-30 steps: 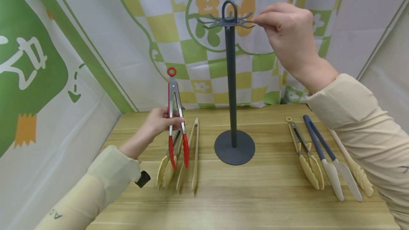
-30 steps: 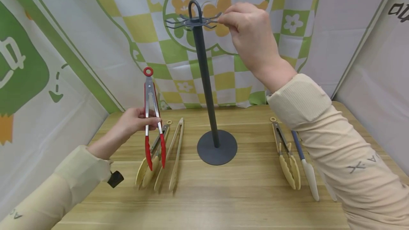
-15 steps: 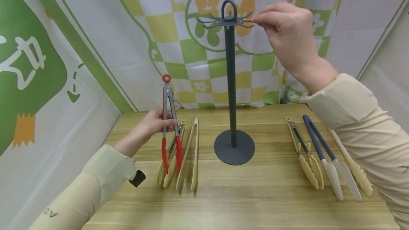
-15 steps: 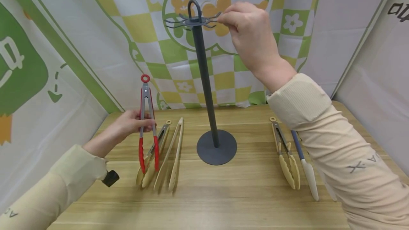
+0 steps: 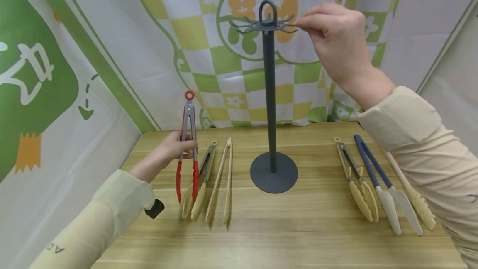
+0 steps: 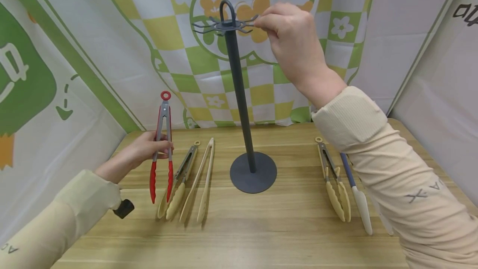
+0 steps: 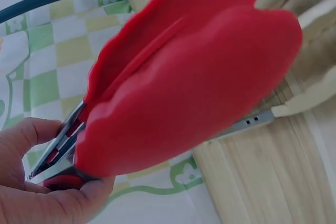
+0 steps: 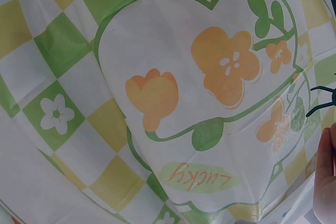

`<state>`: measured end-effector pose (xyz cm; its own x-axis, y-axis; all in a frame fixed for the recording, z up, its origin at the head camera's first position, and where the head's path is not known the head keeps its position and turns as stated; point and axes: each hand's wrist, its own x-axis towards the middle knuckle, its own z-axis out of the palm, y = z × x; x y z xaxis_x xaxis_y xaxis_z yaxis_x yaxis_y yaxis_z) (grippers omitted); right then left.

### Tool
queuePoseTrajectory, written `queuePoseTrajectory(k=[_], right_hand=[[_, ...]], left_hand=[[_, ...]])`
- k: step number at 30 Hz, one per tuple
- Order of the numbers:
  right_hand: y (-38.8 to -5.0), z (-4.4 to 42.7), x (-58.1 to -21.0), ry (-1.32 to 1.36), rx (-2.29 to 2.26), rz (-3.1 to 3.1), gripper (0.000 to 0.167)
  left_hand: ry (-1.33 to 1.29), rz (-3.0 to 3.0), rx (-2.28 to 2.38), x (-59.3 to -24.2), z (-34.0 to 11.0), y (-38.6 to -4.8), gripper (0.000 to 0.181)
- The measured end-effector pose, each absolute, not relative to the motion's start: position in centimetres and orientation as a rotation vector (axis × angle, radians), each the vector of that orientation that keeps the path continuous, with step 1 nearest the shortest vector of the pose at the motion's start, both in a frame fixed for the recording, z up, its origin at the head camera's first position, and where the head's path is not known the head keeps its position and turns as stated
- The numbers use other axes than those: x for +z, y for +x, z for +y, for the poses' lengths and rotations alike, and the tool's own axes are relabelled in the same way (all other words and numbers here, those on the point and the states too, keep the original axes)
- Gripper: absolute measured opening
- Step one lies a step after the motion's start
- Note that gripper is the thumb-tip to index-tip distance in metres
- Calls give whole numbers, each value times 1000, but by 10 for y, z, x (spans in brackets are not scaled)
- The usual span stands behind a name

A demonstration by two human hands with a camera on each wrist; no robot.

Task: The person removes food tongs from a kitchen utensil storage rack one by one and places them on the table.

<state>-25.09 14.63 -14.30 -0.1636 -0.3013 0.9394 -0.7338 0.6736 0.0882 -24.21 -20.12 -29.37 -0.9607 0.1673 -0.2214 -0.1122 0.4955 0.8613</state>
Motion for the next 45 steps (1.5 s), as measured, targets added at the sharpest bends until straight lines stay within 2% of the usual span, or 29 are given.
queuePoseTrajectory(k=[9, 23, 33, 45], right_hand=[[-251, 146, -143, 831, 478, -1747, 19], [-251, 148, -143, 851, 456, -1746, 19], [-251, 147, -143, 839, 477, -1753, 18], [-253, 149, -143, 841, 420, -1767, 18]], left_hand=[[39, 2540, 1374, -300, -211, -244, 23], [-11, 2579, 1327, -310, -219, -244, 8], [-39, 2605, 1246, -313, -223, -242, 15], [-14, 2606, 1214, -323, -232, -246, 9]])
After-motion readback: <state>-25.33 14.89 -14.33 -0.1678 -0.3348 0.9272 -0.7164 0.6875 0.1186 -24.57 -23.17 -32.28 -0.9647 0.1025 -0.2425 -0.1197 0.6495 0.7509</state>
